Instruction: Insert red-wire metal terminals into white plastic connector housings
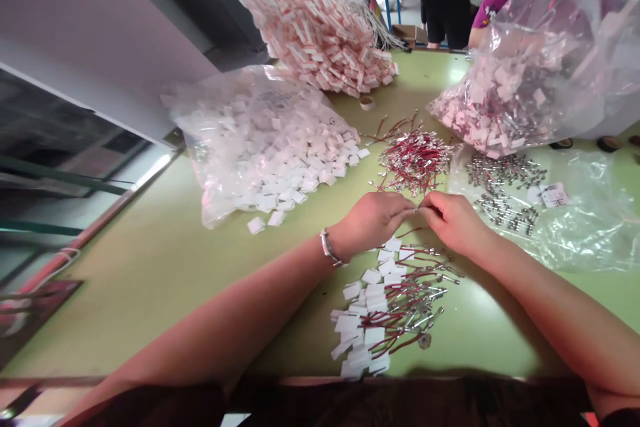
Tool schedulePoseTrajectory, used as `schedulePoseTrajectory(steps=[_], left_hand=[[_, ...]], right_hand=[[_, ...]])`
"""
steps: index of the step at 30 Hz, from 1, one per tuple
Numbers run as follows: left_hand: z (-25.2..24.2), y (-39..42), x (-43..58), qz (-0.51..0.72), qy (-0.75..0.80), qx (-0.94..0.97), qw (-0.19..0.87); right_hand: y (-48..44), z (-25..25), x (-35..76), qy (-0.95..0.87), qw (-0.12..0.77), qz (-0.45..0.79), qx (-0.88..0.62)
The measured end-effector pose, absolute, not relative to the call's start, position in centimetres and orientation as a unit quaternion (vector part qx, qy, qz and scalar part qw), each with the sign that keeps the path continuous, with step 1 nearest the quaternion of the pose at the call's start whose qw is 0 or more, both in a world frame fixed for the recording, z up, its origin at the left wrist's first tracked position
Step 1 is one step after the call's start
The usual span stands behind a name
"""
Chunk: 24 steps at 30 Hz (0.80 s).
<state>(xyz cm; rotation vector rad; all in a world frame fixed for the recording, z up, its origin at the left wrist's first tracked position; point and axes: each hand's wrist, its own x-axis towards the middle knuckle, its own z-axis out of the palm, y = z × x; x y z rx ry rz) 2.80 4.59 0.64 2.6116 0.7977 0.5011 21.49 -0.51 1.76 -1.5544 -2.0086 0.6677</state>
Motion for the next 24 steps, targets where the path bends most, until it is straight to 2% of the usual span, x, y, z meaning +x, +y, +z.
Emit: schedulePoseTrajectory(steps=[6, 15, 18, 20, 22, 24], left_hand=[[2.4, 6.5, 1.4, 0.215, 0.310, 0.887, 0.267], [1.9, 5.5, 2.1, 0.189, 0.317, 0.893, 0.257], [3.4, 6.9, 0.2, 0.207, 0.371, 0.871, 0.246], [4.2, 8.3, -1.7, 0.190, 0.538, 0.809, 0.142], [4.1, 9.6, -3.3, 0.093, 0.619, 0.777, 0.064], [3.5, 10.6, -4.1, 0.007, 0.633, 0.773, 0.043]], right_hand=[[0.3, 3.0, 23.7, -0.744, 0.240, 0.192, -0.593], [0.1, 3.6, 20.8, -0.834, 0.051, 0.105, -0.539], [0.4, 3.2, 20.0, -0.798, 0.107, 0.081, -0.588], [0.8, 3.0, 20.3, -0.770, 0.158, 0.095, -0.610], [1.1, 2.6, 20.9, -0.751, 0.185, 0.144, -0.617], [1.3, 2.3, 21.5, -0.734, 0.204, 0.192, -0.618]])
